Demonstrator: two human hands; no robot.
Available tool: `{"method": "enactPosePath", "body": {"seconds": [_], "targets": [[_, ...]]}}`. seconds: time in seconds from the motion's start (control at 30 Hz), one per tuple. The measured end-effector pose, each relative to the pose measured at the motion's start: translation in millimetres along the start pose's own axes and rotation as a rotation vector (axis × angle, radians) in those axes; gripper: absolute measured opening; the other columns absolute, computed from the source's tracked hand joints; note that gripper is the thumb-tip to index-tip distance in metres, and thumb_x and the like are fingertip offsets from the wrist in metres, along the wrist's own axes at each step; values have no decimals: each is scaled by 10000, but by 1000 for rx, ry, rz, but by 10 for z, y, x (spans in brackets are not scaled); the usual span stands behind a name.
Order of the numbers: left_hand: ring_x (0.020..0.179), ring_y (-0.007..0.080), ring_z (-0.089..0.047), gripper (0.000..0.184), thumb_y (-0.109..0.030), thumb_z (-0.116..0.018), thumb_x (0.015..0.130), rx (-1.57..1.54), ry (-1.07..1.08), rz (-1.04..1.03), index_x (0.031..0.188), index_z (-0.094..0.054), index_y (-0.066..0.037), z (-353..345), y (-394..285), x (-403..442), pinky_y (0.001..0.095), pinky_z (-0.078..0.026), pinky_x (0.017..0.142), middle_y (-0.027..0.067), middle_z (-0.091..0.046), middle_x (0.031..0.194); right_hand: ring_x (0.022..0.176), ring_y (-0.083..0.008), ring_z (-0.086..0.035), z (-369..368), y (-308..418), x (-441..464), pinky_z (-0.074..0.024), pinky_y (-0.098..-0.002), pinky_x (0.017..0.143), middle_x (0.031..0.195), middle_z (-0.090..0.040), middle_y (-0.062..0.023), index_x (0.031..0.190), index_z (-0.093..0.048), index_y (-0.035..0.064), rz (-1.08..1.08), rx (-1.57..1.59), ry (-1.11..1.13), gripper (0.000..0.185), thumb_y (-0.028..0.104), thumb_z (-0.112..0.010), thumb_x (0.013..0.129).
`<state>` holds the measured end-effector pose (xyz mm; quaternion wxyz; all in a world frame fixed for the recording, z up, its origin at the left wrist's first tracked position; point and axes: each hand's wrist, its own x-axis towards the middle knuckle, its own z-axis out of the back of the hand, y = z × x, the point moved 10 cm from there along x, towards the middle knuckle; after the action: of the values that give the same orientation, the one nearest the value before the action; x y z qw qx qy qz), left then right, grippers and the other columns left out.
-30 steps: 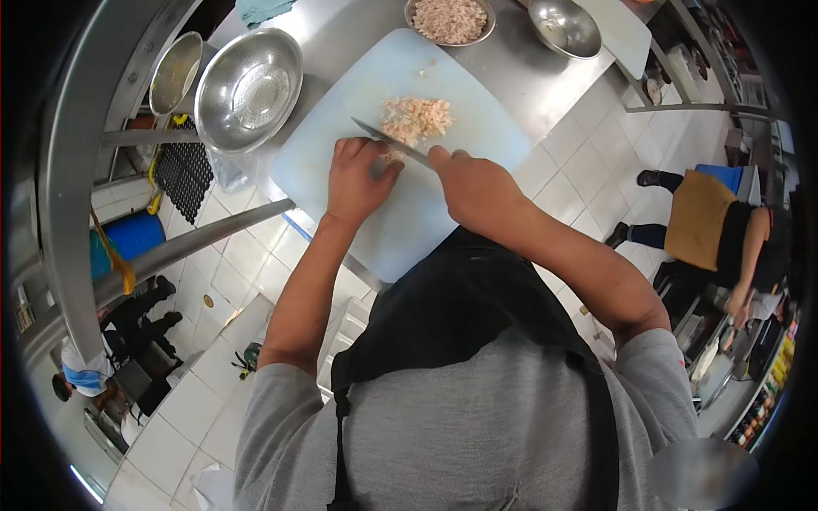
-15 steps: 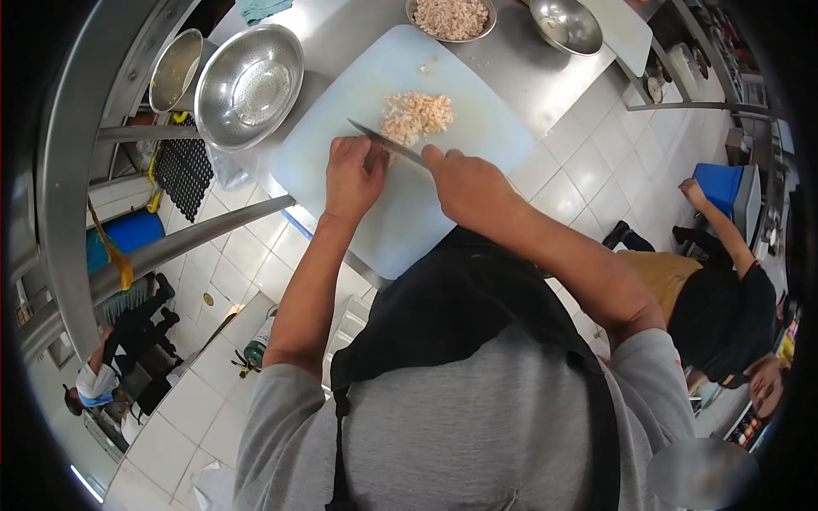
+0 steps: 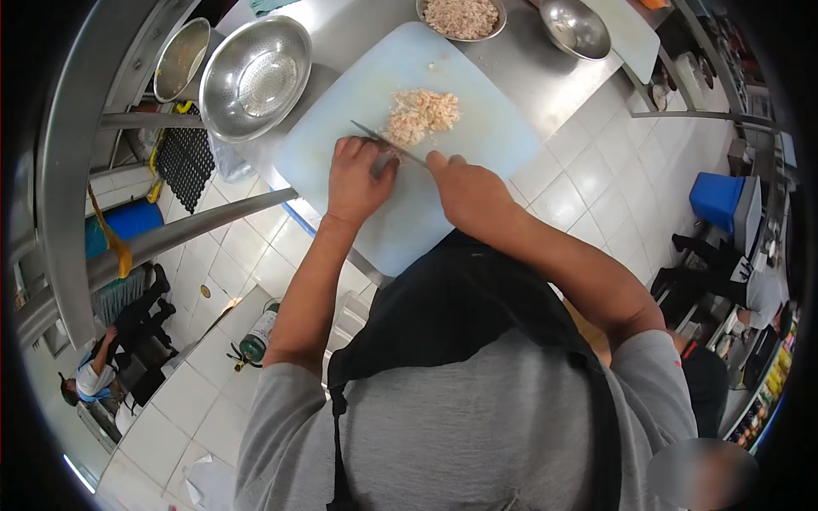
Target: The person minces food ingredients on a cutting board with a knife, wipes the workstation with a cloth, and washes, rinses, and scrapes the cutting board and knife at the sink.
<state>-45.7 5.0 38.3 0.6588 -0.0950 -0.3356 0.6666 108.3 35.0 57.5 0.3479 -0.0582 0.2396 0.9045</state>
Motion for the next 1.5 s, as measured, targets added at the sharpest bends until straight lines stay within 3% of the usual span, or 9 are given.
{"method": "enactPosePath", "body": {"seconds": [0.13, 0.5, 0.6, 0.73, 1.0, 1.2, 1.37, 1.5], "targets": [[1013, 341, -611, 218, -79, -797, 748, -9, -4, 37, 958, -740, -60, 15, 30, -12, 441, -527, 927, 104, -671, 959, 763, -398, -723, 172, 44, 7, -587, -474, 634, 877, -651, -223, 1119, -487, -1, 7, 22, 22, 253, -18, -578, 883], [1036, 335, -612, 199, -87, -779, 759, -14, 48, 59, 957, -754, -73, 26, 54, -105, 437, -517, 945, 98, -676, 979, 751, -419, -713, -7, 38, 2, -584, -481, 649, 874, -649, -205, 1128, -489, 14, -5, 62, 17, 251, -22, -562, 891], [1081, 332, -593, 283, -147, -830, 767, 16, 70, 25, 1028, -746, -77, 3, 9, -138, 461, -488, 965, 86, -669, 1039, 791, -429, -716, -20, -50, 74, -588, -490, 688, 904, -660, -223, 1153, -487, 14, -7, 39, 68, 273, -23, -564, 894], [1124, 358, -578, 480, -218, -885, 768, 131, 17, 206, 1180, -698, -55, 16, -19, -299, 476, -459, 986, 118, -655, 1121, 854, -444, -725, 224, -151, 55, -593, -500, 724, 989, -683, -261, 1184, -478, 13, -97, 59, 111, 294, -12, -569, 905], [1234, 380, -470, 812, -345, -868, 809, 232, -100, 506, 1467, -536, -6, 15, 29, -424, 540, -387, 1023, 190, -527, 1338, 830, -461, -733, 479, -872, 255, -609, -533, 721, 1028, -676, -267, 1209, -490, 11, -208, -197, -57, 310, -2, -557, 906], [1279, 388, -433, 897, -422, -860, 802, 158, -105, 532, 1499, -504, 16, -108, -91, -536, 542, -347, 1032, 194, -499, 1381, 891, -481, -717, 300, -625, 49, -593, -558, 787, 1060, -656, -269, 1225, -462, 31, -120, -163, 143, 259, 47, -545, 980], [1287, 389, -426, 959, -481, -862, 784, 169, -187, 606, 1504, -490, 31, -233, -118, -417, 552, -332, 1043, 201, -495, 1382, 825, -444, -736, 658, -963, 367, -616, -503, 683, 1037, -651, -248, 1236, -464, 45, -66, -277, -64, 279, 70, -578, 982], [1295, 396, -422, 970, -515, -849, 786, 164, -271, 675, 1508, -488, 23, -382, -235, -136, 555, -325, 1057, 210, -492, 1385, 819, -435, -735, 683, -1180, 634, -617, -494, 679, 1036, -645, -250, 1220, -481, 43, 13, -335, -11, 302, 31, -579, 935]]}}
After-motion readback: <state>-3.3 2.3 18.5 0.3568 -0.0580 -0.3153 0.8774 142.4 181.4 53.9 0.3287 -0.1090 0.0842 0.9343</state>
